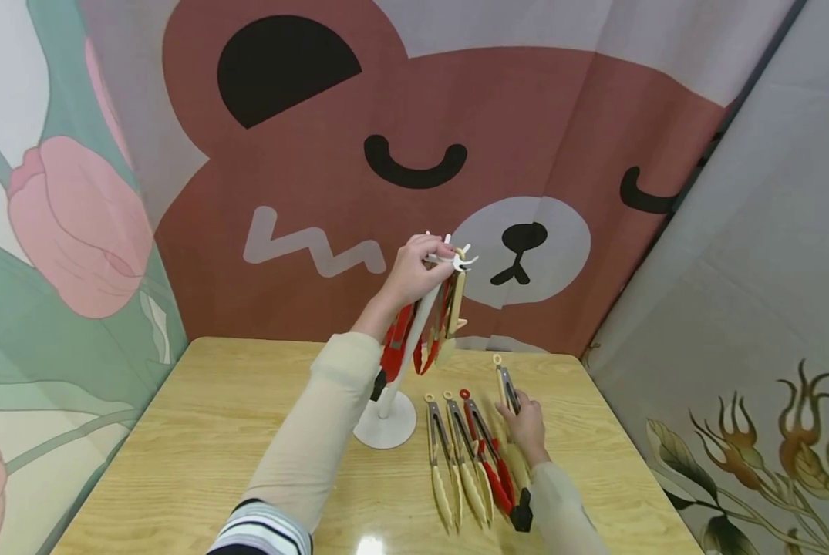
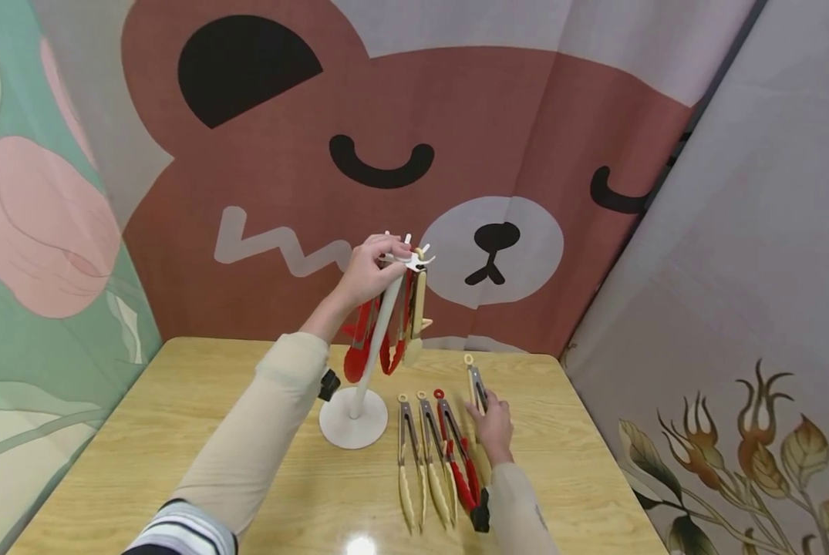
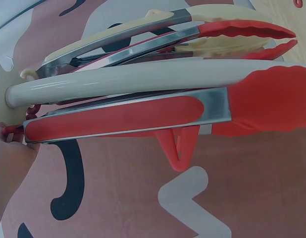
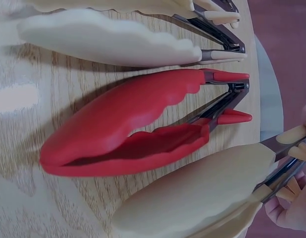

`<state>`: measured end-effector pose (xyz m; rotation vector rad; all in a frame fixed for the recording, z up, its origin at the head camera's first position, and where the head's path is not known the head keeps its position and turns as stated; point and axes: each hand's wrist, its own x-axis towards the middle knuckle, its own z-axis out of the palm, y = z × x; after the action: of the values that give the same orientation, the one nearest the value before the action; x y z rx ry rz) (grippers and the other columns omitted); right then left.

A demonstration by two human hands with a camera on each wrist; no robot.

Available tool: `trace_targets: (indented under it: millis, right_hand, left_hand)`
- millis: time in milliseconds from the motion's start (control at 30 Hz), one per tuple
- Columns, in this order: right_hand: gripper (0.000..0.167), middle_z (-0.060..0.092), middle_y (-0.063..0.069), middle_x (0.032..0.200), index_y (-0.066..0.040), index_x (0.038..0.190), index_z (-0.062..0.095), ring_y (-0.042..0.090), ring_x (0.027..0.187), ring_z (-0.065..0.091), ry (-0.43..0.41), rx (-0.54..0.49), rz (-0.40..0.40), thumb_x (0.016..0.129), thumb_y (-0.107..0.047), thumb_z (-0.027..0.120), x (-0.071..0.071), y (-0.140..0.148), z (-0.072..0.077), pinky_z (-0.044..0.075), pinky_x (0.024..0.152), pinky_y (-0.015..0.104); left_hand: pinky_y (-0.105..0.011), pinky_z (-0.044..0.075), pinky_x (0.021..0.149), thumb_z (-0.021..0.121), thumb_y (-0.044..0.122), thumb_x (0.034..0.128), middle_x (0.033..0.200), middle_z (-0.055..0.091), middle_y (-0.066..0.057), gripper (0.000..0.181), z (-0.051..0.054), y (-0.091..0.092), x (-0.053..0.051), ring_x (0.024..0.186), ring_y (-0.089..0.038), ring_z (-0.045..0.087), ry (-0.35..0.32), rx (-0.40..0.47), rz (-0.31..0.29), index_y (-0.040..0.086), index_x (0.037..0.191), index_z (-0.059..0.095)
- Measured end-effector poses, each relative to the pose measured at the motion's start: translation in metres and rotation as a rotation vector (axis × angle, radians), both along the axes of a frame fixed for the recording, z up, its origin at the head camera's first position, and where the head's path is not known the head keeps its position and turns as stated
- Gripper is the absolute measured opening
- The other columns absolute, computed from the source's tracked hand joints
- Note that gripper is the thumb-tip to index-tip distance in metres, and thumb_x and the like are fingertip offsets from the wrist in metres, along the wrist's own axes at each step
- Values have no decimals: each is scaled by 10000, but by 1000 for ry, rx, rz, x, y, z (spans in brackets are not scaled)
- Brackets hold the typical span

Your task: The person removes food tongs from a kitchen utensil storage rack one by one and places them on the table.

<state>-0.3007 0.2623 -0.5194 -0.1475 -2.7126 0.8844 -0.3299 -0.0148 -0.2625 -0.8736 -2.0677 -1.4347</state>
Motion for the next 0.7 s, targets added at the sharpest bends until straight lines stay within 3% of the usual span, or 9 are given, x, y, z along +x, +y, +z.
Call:
trace_targets:
  millis: [400, 700]
  right_hand:
    - [599, 496, 285, 1009, 43, 1252, 454, 377, 814, 542, -83, 91, 5, 816, -325, 636, -5, -6, -3, 433, 625, 522]
    - [589, 489, 291, 1005, 57, 1256, 439, 405, 840, 533, -135, 135, -8, 838, -322, 609, -5, -8, -5, 429, 640, 554]
  left_hand:
    - [-268, 296, 964, 578, 72, 794, 1019, 621, -97, 156, 1, -1, 0, 1135, -203, 425, 5, 13, -8, -7, 889, 672]
    - [-259, 336, 932, 573, 70, 798, 1027, 615, -92, 146, -1, 0, -1, 1130, -188, 426, 2, 13, -8, -6, 879, 666]
